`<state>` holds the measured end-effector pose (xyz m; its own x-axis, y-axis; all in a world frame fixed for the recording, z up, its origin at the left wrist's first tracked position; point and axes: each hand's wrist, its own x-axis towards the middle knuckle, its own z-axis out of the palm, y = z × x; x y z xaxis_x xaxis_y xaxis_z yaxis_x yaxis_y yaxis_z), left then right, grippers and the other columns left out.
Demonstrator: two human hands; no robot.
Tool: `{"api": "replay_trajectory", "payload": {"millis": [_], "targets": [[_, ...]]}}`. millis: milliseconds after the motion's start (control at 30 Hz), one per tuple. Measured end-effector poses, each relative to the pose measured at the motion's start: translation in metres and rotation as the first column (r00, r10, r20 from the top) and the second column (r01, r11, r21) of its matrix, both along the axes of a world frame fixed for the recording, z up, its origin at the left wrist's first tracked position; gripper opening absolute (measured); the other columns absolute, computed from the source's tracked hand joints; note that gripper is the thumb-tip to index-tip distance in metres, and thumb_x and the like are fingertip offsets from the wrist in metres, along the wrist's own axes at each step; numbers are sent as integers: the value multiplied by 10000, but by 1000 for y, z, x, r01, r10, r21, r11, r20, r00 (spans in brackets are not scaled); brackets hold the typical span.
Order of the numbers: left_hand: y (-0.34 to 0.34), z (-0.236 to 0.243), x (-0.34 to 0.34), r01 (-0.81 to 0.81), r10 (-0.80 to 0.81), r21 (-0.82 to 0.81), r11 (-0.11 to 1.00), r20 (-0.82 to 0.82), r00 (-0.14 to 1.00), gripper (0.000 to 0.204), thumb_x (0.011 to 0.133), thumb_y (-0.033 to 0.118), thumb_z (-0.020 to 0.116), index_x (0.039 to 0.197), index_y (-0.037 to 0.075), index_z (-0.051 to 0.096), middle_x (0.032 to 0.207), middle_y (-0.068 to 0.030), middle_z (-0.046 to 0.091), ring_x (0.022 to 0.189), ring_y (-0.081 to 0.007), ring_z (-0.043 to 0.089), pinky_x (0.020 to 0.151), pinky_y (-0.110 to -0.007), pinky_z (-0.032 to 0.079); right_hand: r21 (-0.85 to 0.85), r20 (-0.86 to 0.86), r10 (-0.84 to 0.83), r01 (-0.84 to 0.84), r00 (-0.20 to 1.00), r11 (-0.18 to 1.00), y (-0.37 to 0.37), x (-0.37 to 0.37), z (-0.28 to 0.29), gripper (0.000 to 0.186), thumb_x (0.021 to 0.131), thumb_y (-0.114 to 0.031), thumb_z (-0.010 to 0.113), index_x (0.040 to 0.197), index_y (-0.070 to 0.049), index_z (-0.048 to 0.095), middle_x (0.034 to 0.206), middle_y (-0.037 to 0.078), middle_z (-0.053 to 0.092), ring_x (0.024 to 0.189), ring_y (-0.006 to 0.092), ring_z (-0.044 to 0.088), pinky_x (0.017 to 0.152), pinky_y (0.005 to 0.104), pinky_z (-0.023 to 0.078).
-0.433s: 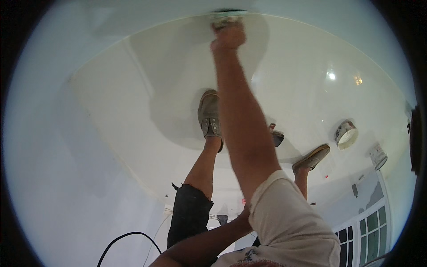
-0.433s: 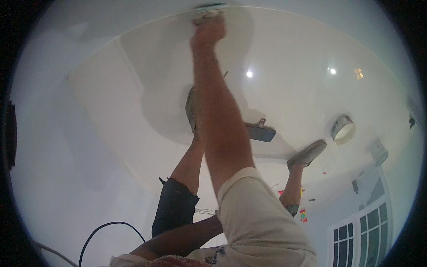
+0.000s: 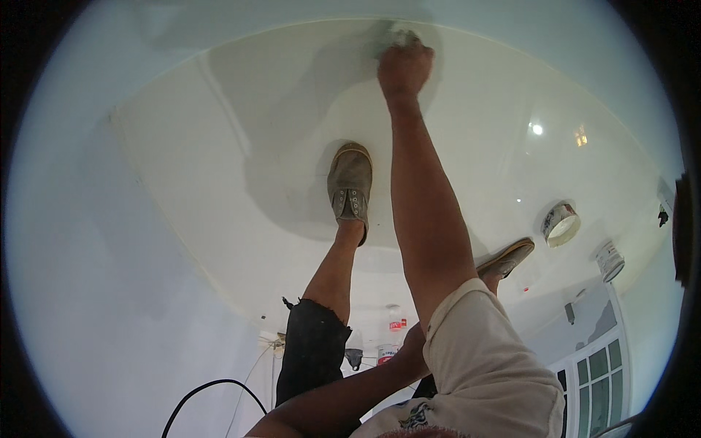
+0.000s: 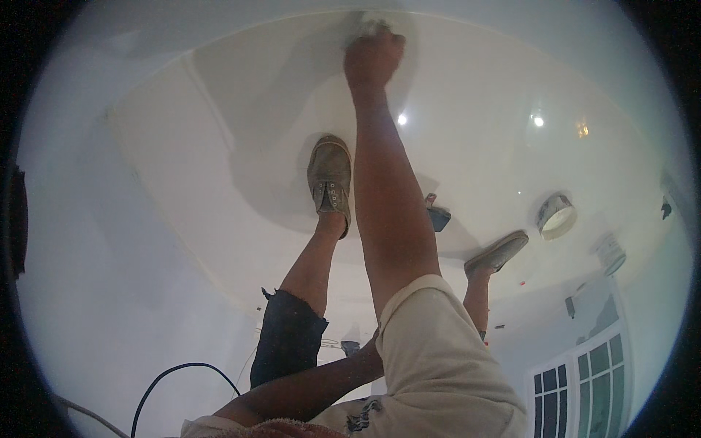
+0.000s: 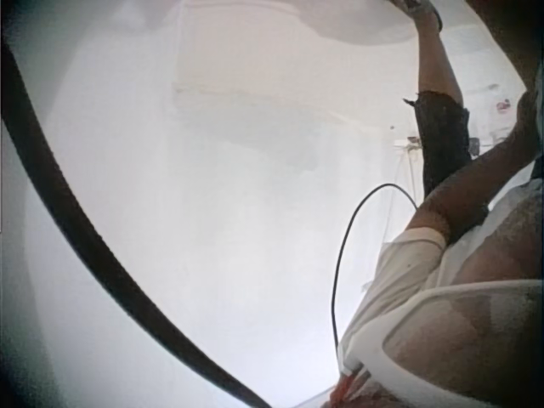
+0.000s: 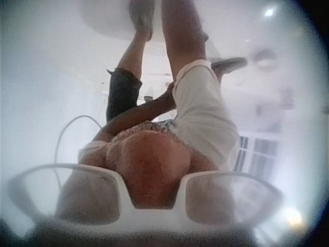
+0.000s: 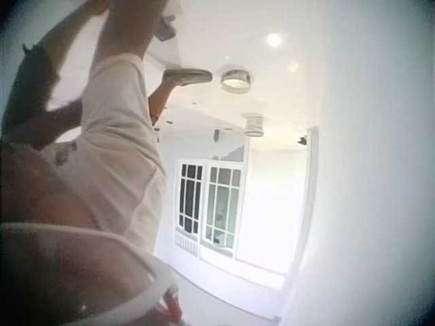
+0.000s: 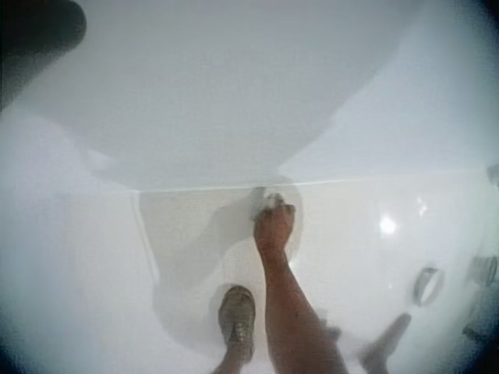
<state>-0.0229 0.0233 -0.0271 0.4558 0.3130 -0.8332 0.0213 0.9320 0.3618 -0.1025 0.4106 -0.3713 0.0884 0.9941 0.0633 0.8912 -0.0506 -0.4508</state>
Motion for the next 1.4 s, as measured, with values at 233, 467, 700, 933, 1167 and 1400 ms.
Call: {"api": "replay_trajectory", "payload": {"millis": [233,467,700,933,1167,1400], "targets": [[-26,-17,15,-479,482,-62,876,67,873,388,863,347,715,1113,51,708,1087,-193,713,1035,-383,671,899,-452,545,-199,-286,110,-172,952,965,-11,-63,7,305,902,-155,573,1166,-50,685,1160,185,663,1116,373,594,1004,492,477],[-21,-14,6,-259,257,30,965,57,965,424,840,385,735,1094,46,711,1060,-203,712,1018,-382,676,889,-449,547,-257,-77,-8,-12,997,966,21,-38,19,293,885,-60,544,1140,-11,679,1182,228,589,1118,422,575,950,534,518],[-39,-26,24,-280,295,-162,946,80,952,465,865,407,706,1120,18,692,1103,-212,703,1076,-397,659,938,-446,536,-302,-147,519,-538,842,787,2,-140,38,302,953,-131,567,1231,-80,671,1269,178,568,1242,383,564,949,505,585],[80,0,-18,520,-466,452,725,-233,853,290,945,216,580,973,-62,654,803,-228,716,738,-365,739,693,-439,611,-390,371,669,-546,644,741,42,-81,22,292,963,-163,562,1216,-56,662,1268,209,563,1178,406,597,924,539,592],[134,7,-20,603,-589,339,722,-157,793,239,944,144,551,983,-83,618,740,-232,691,653,-359,720,563,-462,582,-370,360,434,-300,826,879,53,99,20,323,934,-133,559,1239,-96,659,1213,190,623,1151,384,619,925,515,579],[122,9,-20,531,-520,413,739,-150,841,281,929,188,559,1008,-47,690,814,-206,730,749,-343,743,685,-447,601,-295,81,-73,94,994,951,48,116,-13,366,900,-225,615,1223,-60,658,1087,232,654,1119,397,636,919,477,563]]}}
